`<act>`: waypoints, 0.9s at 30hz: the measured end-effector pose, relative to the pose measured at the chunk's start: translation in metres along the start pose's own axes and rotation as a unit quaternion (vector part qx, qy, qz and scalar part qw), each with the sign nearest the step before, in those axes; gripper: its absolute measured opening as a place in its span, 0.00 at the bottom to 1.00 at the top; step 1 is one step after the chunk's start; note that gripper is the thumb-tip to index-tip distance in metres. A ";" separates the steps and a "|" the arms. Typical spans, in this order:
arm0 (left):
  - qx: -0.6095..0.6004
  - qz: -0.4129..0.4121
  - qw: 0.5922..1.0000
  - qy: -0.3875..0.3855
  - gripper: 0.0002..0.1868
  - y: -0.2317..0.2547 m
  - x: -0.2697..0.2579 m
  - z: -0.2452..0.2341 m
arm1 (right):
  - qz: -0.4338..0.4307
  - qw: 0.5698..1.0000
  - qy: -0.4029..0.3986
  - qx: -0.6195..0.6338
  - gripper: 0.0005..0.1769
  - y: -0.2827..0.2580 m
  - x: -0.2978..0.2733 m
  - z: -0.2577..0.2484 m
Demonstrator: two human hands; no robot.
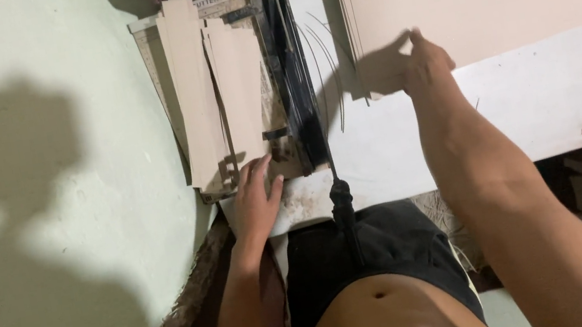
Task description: The person repeatedly places sheets of cardboard under a guillotine-style paper cutter and pulls the lever to cut them. The cut pieces are stacked on the left side of the machine. The person continues this process for the duration of the clip.
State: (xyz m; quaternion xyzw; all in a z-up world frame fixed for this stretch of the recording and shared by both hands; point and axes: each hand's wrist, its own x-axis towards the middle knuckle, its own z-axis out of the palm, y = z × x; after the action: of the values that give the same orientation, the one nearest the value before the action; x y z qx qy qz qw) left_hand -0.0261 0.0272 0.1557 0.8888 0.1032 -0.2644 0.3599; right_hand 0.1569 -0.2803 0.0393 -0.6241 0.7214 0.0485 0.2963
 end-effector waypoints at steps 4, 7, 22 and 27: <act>-0.007 0.025 1.000 -0.016 0.24 0.005 0.009 0.004 | 0.107 0.969 -0.198 0.105 0.69 -0.019 0.029 -0.008; -0.026 0.026 0.999 -0.004 0.25 0.017 0.016 -0.003 | 0.243 0.844 -0.165 0.449 0.62 -0.030 0.013 -0.003; -0.023 0.031 0.999 0.037 0.24 -0.008 0.020 -0.004 | -0.035 0.888 -0.350 0.297 0.37 0.164 0.085 -0.048; -0.054 -0.050 0.997 -0.013 0.24 -0.034 0.005 0.012 | 0.024 0.894 -0.384 0.229 0.12 0.222 0.049 -0.061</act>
State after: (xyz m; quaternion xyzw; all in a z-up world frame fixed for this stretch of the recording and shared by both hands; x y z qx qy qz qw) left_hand -0.0395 0.0429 0.1263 0.8582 0.1569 -0.2878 0.3951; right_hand -0.0738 -0.3019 -0.0011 -0.4543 0.5571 0.1247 0.6839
